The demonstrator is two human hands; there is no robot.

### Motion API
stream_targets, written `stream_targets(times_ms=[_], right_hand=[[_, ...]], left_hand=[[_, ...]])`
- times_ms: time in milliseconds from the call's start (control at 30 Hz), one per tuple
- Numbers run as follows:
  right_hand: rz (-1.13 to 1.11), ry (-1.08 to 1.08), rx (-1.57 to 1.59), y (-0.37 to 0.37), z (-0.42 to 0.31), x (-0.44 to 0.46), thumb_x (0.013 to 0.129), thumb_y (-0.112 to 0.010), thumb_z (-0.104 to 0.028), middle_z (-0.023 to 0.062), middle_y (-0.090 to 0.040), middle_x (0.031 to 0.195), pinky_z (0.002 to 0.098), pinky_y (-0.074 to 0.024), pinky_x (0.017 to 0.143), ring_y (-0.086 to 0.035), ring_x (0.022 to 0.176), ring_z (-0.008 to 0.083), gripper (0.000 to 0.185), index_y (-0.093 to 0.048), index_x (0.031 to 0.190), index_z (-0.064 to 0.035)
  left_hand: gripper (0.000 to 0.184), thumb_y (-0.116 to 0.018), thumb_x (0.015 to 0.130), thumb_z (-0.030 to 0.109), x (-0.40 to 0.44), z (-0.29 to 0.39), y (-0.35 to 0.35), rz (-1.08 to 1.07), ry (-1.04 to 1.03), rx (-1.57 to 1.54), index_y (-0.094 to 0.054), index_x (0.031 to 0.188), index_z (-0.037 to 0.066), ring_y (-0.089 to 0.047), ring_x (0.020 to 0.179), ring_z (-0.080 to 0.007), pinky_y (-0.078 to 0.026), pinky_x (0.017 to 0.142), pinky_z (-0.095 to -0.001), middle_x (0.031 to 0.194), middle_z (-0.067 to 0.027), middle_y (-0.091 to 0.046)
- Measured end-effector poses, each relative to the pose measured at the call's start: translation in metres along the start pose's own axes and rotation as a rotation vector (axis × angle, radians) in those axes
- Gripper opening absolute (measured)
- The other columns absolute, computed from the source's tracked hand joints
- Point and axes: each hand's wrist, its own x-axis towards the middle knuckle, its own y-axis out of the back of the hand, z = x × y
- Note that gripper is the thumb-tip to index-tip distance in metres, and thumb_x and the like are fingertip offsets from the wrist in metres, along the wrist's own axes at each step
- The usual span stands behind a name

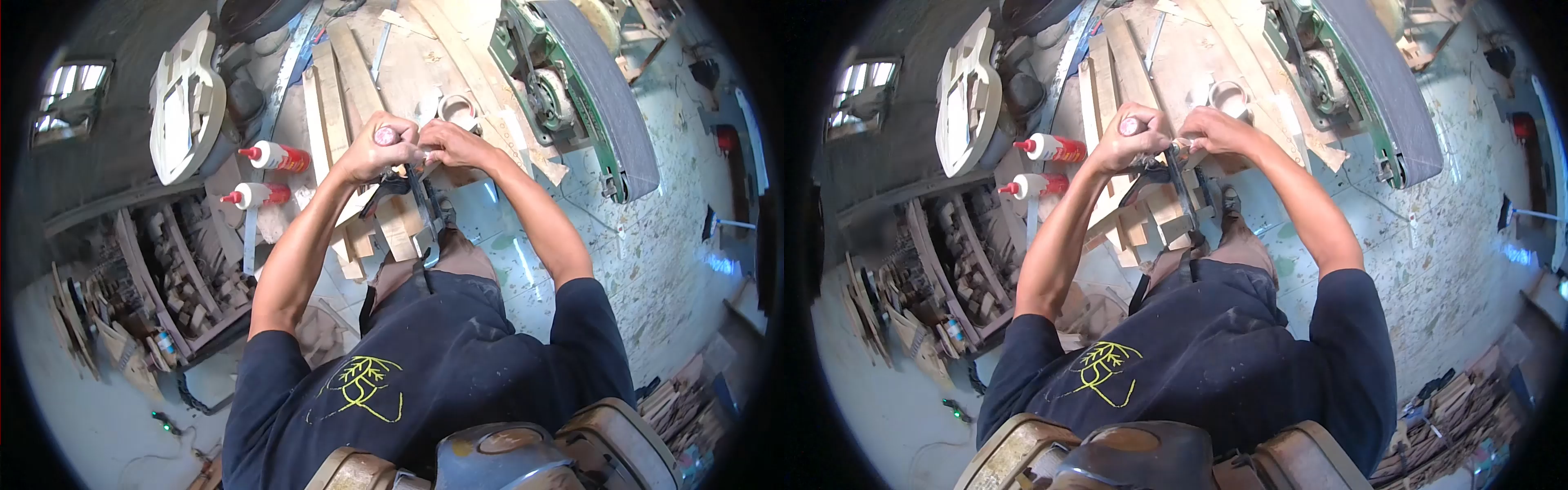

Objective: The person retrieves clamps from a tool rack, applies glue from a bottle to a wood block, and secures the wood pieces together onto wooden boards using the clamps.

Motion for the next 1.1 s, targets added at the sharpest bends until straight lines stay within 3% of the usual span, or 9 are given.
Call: stream_targets(times_ms=[100, 167, 267, 333, 367, 500, 533, 633, 1100], right_hand=[[0.033, -0.017, -0.122, 0.003, -0.006, 0.002, 0.075, -0.08, -0.008, 0.0116, -0.069, 0.11, 0.0436, -0.0441, 0.102, -0.06, 0.112, 0.0326, 0.035, -0.07, 0.109, -0.0032], [0.117, -0.027, -0.246, 0.002, -0.031, -0.005, 0.076, -0.078, -0.007, 0.012, -0.069, 0.113, 0.0435, -0.0433, 0.103, -0.06, 0.114, 0.0332, 0.039, -0.069, 0.114, -0.0039], [0.356, -0.202, -0.249, -0.01, -0.063, -0.016, 0.083, -0.073, -0.01, 0.0146, -0.068, 0.116, 0.045, -0.0455, 0.101, -0.06, 0.114, 0.0351, 0.039, -0.065, 0.121, -0.0032], [0.451, -0.451, -0.078, -0.02, -0.084, -0.027, 0.092, -0.07, -0.021, 0.014, -0.07, 0.11, 0.0404, -0.0506, 0.091, -0.066, 0.1, 0.0297, 0.034, -0.062, 0.12, -0.002], [0.407, -0.558, 0.122, -0.028, -0.094, -0.033, 0.093, -0.07, -0.023, 0.0128, -0.07, 0.107, 0.0378, -0.0507, 0.088, -0.066, 0.097, 0.0261, 0.035, -0.061, 0.119, -0.0017], [0.305, -0.912, 0.834, -0.055, -0.146, -0.03, 0.097, -0.068, -0.029, 0.007, -0.069, 0.094, 0.0281, -0.0491, 0.079, -0.063, 0.088, 0.0108, 0.037, -0.058, 0.118, -0.0003], [0.259, -0.82, 0.864, -0.057, -0.134, -0.034, 0.095, -0.067, -0.021, 0.0081, -0.069, 0.089, 0.0287, -0.0498, 0.079, -0.064, 0.083, 0.0124, 0.038, -0.054, 0.122, 0.0018], [0.114, -0.839, 0.852, -0.046, -0.138, -0.035, 0.092, -0.063, -0.013, 0.0092, -0.069, 0.089, 0.0283, -0.0504, 0.081, -0.065, 0.081, 0.0131, 0.037, -0.052, 0.123, 0.0022], [0.282, -0.91, 0.838, -0.111, -0.157, -0.11, 0.084, -0.066, -0.006, 0.0044, -0.063, 0.092, 0.0275, -0.049, 0.08, -0.061, 0.085, 0.0121, 0.049, -0.049, 0.13, 0.0]], left_hand=[[0.037, -0.071, 0.086, 0.015, -0.001, -0.007, -0.006, 0.155, -0.035, 0.033, -0.045, 0.061, 0.007, -0.039, 0.052, -0.0051, -0.028, 0.048, -0.0247, 0.056, 0.0044, -0.045], [0.017, -0.073, 0.088, 0.017, -0.008, 0.006, -0.005, 0.184, 0.078, 0.199, -0.064, 0.084, 0.004, -0.057, 0.07, -0.0107, -0.046, 0.064, -0.0261, 0.076, -0.003, -0.06], [0.039, -0.065, 0.097, 0.028, -0.038, 0.007, 0.003, 0.298, -0.265, 0.536, -0.062, 0.124, 0.001, -0.063, 0.112, -0.02, -0.047, 0.101, -0.0343, 0.115, -0.0138, -0.065], [0.057, -0.051, 0.103, 0.04, -0.077, -0.004, 0.031, 0.397, -0.297, 0.083, -0.049, 0.143, -0.001, -0.047, 0.14, -0.0275, -0.028, 0.122, -0.0415, 0.143, -0.0191, -0.054], [0.061, -0.038, 0.107, 0.046, -0.099, -0.019, 0.041, 0.615, -0.255, -0.027, -0.049, 0.141, -0.004, -0.051, 0.137, -0.0291, -0.033, 0.119, -0.0425, 0.144, -0.0194, -0.055], [0.049, -0.071, 0.091, 0.029, -0.205, -0.122, 0.068, 0.79, 0.215, 0.577, -0.063, 0.129, -0.001, -0.063, 0.12, -0.0252, -0.045, 0.106, -0.0401, 0.125, -0.0173, -0.068], [0.054, -0.077, 0.084, 0.031, -0.226, -0.136, 0.058, 0.744, 0.332, 0.731, -0.064, 0.126, 0.001, -0.065, 0.114, -0.0371, -0.048, 0.102, -0.0445, 0.123, -0.0211, -0.068], [0.052, -0.081, 0.078, 0.031, -0.257, -0.146, 0.047, 0.67, 0.266, 1.093, -0.068, 0.121, 0.005, -0.067, 0.105, -0.0391, -0.052, 0.095, -0.0449, 0.113, -0.0188, -0.071], [0.047, -0.08, 0.068, 0.014, -0.275, -0.158, 0.059, 0.545, 0.548, 1.003, -0.072, 0.113, 0.006, -0.069, 0.1, -0.0376, -0.055, 0.088, -0.0463, 0.11, -0.0169, -0.072]])
